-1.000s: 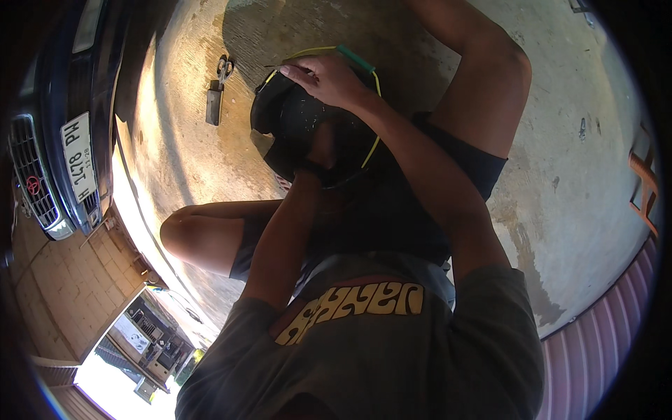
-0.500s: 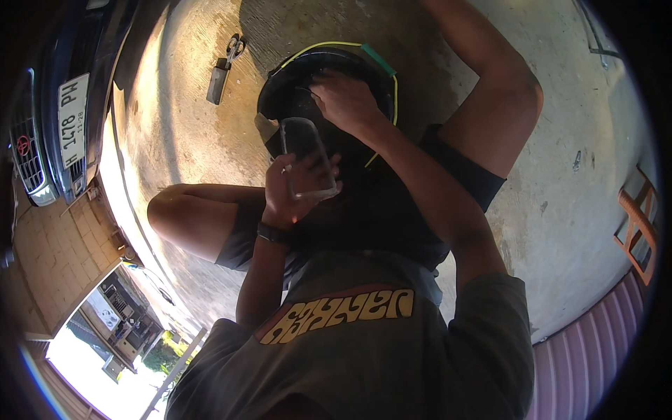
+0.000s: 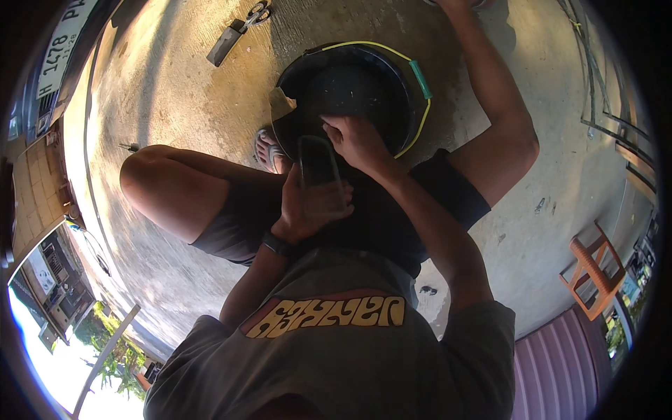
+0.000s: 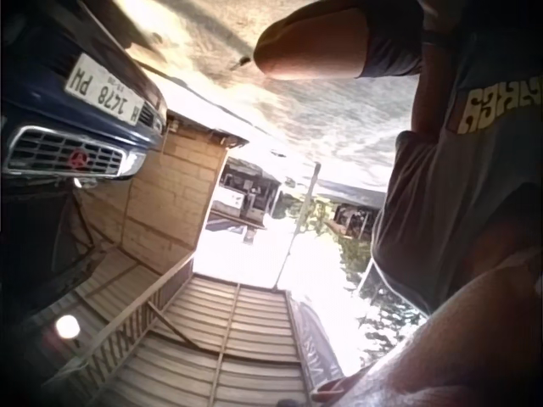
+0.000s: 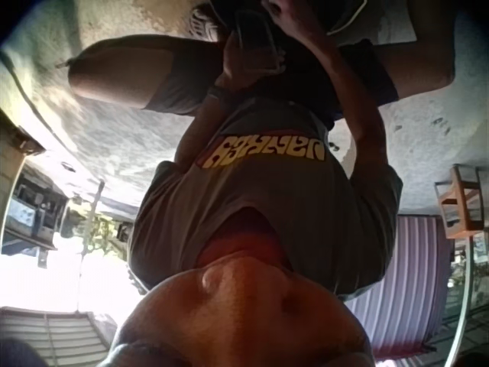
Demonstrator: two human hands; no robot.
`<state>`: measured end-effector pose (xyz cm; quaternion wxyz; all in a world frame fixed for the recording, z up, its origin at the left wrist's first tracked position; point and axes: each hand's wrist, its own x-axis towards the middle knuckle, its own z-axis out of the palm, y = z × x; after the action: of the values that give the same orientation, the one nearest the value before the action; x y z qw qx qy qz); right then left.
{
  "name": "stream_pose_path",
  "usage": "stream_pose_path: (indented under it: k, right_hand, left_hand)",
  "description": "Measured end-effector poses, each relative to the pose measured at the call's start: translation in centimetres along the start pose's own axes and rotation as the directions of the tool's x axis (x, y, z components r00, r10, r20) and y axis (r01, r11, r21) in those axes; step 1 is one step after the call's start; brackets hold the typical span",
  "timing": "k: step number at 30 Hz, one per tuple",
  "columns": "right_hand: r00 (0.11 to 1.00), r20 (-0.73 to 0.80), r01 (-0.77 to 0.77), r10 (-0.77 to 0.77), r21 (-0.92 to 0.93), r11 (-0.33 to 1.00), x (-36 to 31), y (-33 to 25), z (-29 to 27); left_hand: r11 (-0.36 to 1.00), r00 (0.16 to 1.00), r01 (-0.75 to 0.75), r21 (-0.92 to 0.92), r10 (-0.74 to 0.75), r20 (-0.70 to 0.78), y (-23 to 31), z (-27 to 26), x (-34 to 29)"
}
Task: Sand a transparent plastic lid with sandpaper and water.
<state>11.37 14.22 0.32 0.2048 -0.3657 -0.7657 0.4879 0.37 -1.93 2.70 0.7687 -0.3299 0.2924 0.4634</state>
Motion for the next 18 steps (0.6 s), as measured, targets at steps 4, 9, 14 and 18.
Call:
stream_pose_path:
  k: [4,9,14,18]
  right_hand:
    - [0.901,0.397,-0.112,0.175,-0.176,0.978,-3.9,-3.5,1.9]
    - [0.934,0.356,0.11,0.041,-0.393,0.913,-9.4,-6.1,2.3]
    - [0.944,0.321,0.09,0.076,-0.472,0.877,-5.9,-5.2,3.8]
    - [0.93,0.363,0.113,0.056,-0.429,0.896,-8.6,-7.7,3.3]
  left_hand:
    - [0.988,0.989,-0.147,0.043,0.146,0.024,-0.7,2.0,-0.4]
    - [0.965,0.967,-0.253,0.071,0.253,0.015,-0.9,-1.8,1.8]
    - [0.972,0.966,-0.233,-0.011,0.233,0.116,-1.5,-1.7,2.0]
    - [0.827,0.864,-0.503,0.252,0.477,0.162,-1.5,-4.3,3.8]
